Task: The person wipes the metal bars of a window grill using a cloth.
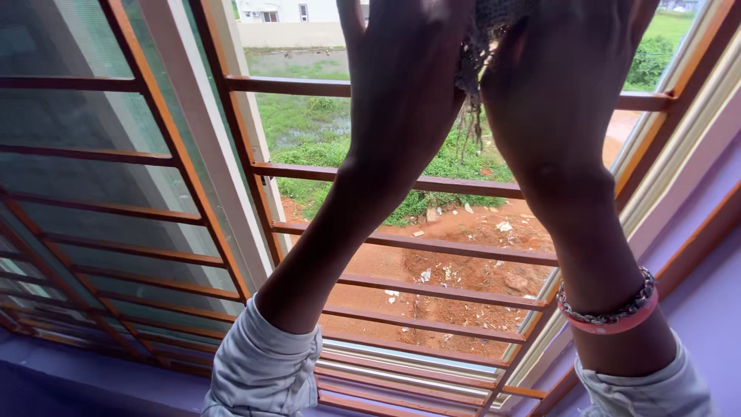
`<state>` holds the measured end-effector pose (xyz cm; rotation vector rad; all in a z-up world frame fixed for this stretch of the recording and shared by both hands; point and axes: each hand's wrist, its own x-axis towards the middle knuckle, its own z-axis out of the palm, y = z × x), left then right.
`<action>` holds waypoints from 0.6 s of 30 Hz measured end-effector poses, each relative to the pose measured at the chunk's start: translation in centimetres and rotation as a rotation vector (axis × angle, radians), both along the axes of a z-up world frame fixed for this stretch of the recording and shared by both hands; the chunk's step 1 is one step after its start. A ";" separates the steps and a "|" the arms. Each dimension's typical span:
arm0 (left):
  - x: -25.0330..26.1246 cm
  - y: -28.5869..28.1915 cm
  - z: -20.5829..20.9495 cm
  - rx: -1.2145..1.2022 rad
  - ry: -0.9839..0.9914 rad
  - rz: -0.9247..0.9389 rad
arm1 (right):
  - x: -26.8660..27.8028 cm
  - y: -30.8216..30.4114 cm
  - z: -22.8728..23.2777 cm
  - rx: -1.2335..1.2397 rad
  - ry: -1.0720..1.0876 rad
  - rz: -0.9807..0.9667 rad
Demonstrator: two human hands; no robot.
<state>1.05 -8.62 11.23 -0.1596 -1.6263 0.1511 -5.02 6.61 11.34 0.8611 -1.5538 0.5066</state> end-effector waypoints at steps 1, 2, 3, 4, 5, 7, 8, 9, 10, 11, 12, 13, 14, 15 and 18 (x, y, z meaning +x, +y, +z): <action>0.3 -0.7 -0.1 0.034 0.049 -0.015 | 0.9 -1.1 0.4 0.019 0.151 0.057; 0.6 -1.5 0.0 0.066 0.099 -0.031 | 1.6 -2.3 0.8 0.026 0.232 0.090; 1.0 -2.5 0.0 0.067 0.108 -0.023 | 2.2 -3.5 1.1 0.035 0.312 0.123; 1.6 -3.7 0.1 0.070 0.134 0.010 | 2.6 -4.9 1.6 0.038 0.252 0.159; 2.3 -4.9 0.2 0.073 0.158 0.044 | 2.9 -6.4 2.1 0.049 0.202 0.195; 3.9 -7.4 0.5 0.097 0.169 0.091 | 3.4 -9.6 3.0 0.072 0.116 0.266; 4.8 -8.5 0.6 0.121 0.173 0.130 | 3.6 -11.3 3.3 0.072 0.121 0.276; 5.6 -9.4 0.7 0.118 0.178 0.139 | 4.1 -13.2 3.5 0.080 0.113 0.320; 6.3 -10.2 0.7 0.172 0.157 0.169 | 4.5 -15.1 3.7 0.089 0.105 0.365; 7.0 -10.8 0.6 0.225 0.132 0.195 | 4.9 -16.7 3.8 0.096 0.093 0.407; 7.6 -11.2 0.4 0.222 0.133 0.202 | 5.3 -18.1 3.8 0.103 0.081 0.449; 8.3 -11.4 -0.1 0.247 0.155 0.171 | 5.6 -19.0 3.8 0.110 0.066 0.487; 8.7 -11.5 -0.5 0.272 0.178 0.140 | 5.7 -19.5 3.8 0.117 0.051 0.525; 8.8 -11.5 -0.6 0.268 0.177 0.138 | 5.7 -19.6 3.7 0.112 0.051 0.523; 8.6 -11.2 -1.1 0.313 0.116 0.166 | 6.0 -19.0 2.6 0.093 0.137 0.437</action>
